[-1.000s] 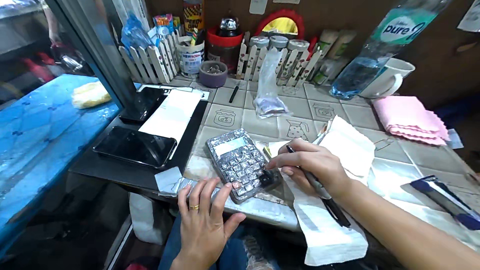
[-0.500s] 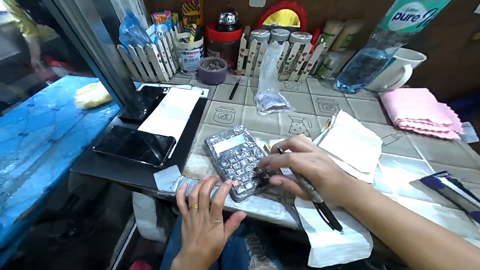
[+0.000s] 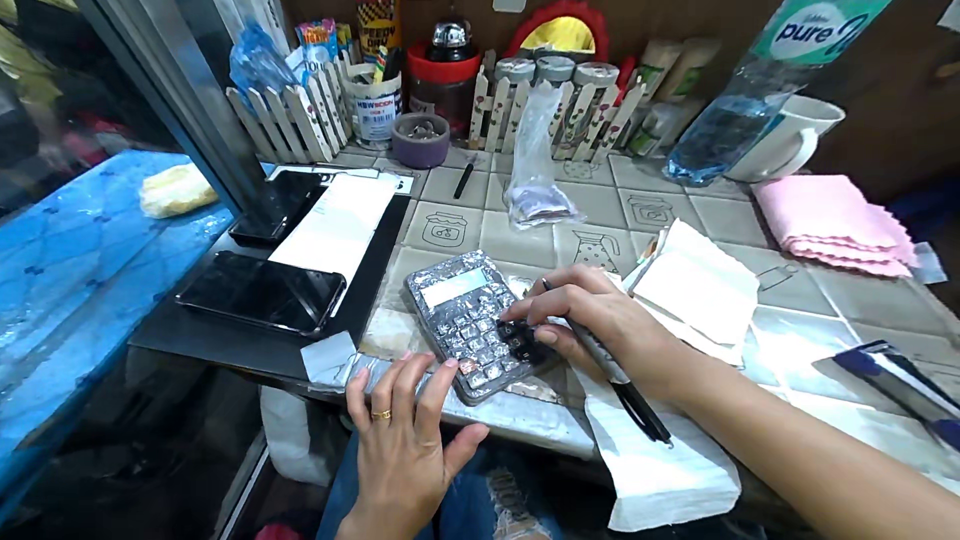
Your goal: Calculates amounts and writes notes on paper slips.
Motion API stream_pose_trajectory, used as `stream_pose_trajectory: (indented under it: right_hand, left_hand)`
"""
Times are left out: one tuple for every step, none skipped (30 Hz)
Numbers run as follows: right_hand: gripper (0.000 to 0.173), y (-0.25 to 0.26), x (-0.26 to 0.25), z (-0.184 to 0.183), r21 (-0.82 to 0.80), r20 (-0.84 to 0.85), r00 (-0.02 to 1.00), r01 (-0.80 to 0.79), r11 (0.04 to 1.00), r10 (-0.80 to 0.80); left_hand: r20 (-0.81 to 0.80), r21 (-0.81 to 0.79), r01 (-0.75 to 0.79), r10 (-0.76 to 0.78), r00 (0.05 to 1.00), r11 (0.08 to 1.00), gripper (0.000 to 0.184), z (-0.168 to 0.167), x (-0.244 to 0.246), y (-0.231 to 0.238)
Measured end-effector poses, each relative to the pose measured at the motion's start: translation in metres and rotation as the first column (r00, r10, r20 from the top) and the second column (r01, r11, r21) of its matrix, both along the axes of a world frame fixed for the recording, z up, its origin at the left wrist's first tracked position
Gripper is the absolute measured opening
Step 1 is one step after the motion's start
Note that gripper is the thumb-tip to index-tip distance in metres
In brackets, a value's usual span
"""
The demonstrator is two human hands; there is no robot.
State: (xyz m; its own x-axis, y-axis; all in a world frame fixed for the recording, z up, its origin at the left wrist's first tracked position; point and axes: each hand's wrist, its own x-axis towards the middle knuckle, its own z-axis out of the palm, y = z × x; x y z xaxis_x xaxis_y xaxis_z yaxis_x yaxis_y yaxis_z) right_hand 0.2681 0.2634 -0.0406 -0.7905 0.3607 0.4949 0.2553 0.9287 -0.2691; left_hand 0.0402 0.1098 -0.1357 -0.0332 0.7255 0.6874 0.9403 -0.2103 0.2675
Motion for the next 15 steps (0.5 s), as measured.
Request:
stream_pose_trajectory:
  right_hand:
    - [0.022, -0.0007, -0.0001, -0.0004, -0.002, -0.004, 1.0, -0.001, 1.0, 0.001]
    - [0.023, -0.0009, -0.0002, -0.0009, -0.005, -0.002, 1.0, -0.003, 1.0, 0.003]
    - [0.023, -0.0013, -0.0008, -0.001, -0.009, 0.011, 1.0, -0.001, 1.0, 0.001]
    - [0.023, -0.002, -0.0014, -0.0009, -0.013, 0.034, 0.999, 0.003, 1.0, -0.003]
    - [0.023, -0.0027, -0.0018, -0.0006, -0.017, 0.06, 0.998, 0.011, 1.0, -0.01]
    - [0.024, -0.0032, -0.0019, -0.0002, -0.02, 0.073, 0.997, 0.013, 1.0, -0.012]
    - [0.023, -0.0035, -0.0017, 0.0002, -0.019, 0.073, 0.997, 0.01, 1.0, -0.008]
    - [0.023, -0.0032, -0.0013, 0.0003, -0.018, 0.055, 0.998, -0.007, 1.0, 0.008]
    - [0.023, -0.0031, -0.0011, 0.0003, -0.02, 0.032, 0.999, -0.031, 0.999, 0.032]
    - [0.022, -0.0033, -0.0008, 0.0003, -0.029, 0.011, 0.998, -0.058, 0.998, 0.059]
    - [0.022, -0.0039, -0.001, 0.0005, -0.04, 0.002, 0.996, -0.084, 0.996, 0.084]
    - [0.022, -0.0048, -0.0015, 0.0008, -0.042, 0.01, 0.995, -0.1, 0.994, 0.101]
    - [0.023, -0.0058, -0.0024, 0.0007, -0.036, 0.031, 0.994, -0.108, 0.994, 0.109]
    - [0.022, -0.0065, -0.0034, 0.0003, -0.026, 0.053, 0.992, -0.113, 0.993, 0.114]
    - [0.022, -0.007, -0.0039, 0.0003, -0.018, 0.069, 0.991, -0.116, 0.993, 0.117]
  left_hand:
    - [-0.002, 0.001, 0.002, -0.002, 1.0, 1.0, 0.064, 0.0003, 0.0, 0.0]
    - [-0.005, -0.001, 0.002, -0.002, 1.0, 1.0, 0.064, 0.0006, 0.0, 0.0]
    - [-0.007, -0.002, 0.002, -0.002, 1.0, 1.0, 0.064, 0.0006, -0.0001, 0.0]
    - [-0.008, -0.004, 0.001, -0.001, 1.0, 1.0, 0.064, 0.0007, -0.0002, -0.0001]
    - [-0.008, -0.007, 0.0, 0.0, 1.0, 1.0, 0.064, 0.0008, -0.0002, -0.0003]
    - [-0.007, -0.007, 0.001, -0.001, 1.0, 1.0, 0.064, 0.0008, -0.0003, -0.0002]
    - [-0.004, -0.004, 0.003, -0.003, 1.0, 1.0, 0.064, 0.0007, -0.0002, 0.0001]
    - [-0.005, -0.003, 0.001, -0.001, 1.0, 1.0, 0.064, 0.0006, -0.0001, 0.0003]
    - [-0.004, -0.002, -0.001, 0.001, 1.0, 1.0, 0.064, 0.0005, 0.0, 0.0004]
    - [-0.003, -0.004, -0.002, 0.002, 1.0, 1.0, 0.063, 0.0005, 0.0001, 0.0003]
    - [-0.001, -0.005, -0.002, 0.002, 1.0, 1.0, 0.063, 0.0005, 0.0001, 0.0002]
    - [0.001, -0.003, -0.002, 0.002, 1.0, 1.0, 0.063, 0.0004, 0.0002, 0.0003]
    - [0.002, -0.001, -0.001, 0.001, 1.0, 1.0, 0.063, 0.0004, 0.0003, 0.0004]
    - [0.004, -0.001, 0.0, 0.0, 1.0, 1.0, 0.064, 0.0004, 0.0002, 0.0002]
    - [0.003, -0.002, -0.001, 0.001, 1.0, 1.0, 0.064, 0.0004, 0.0002, 0.0]
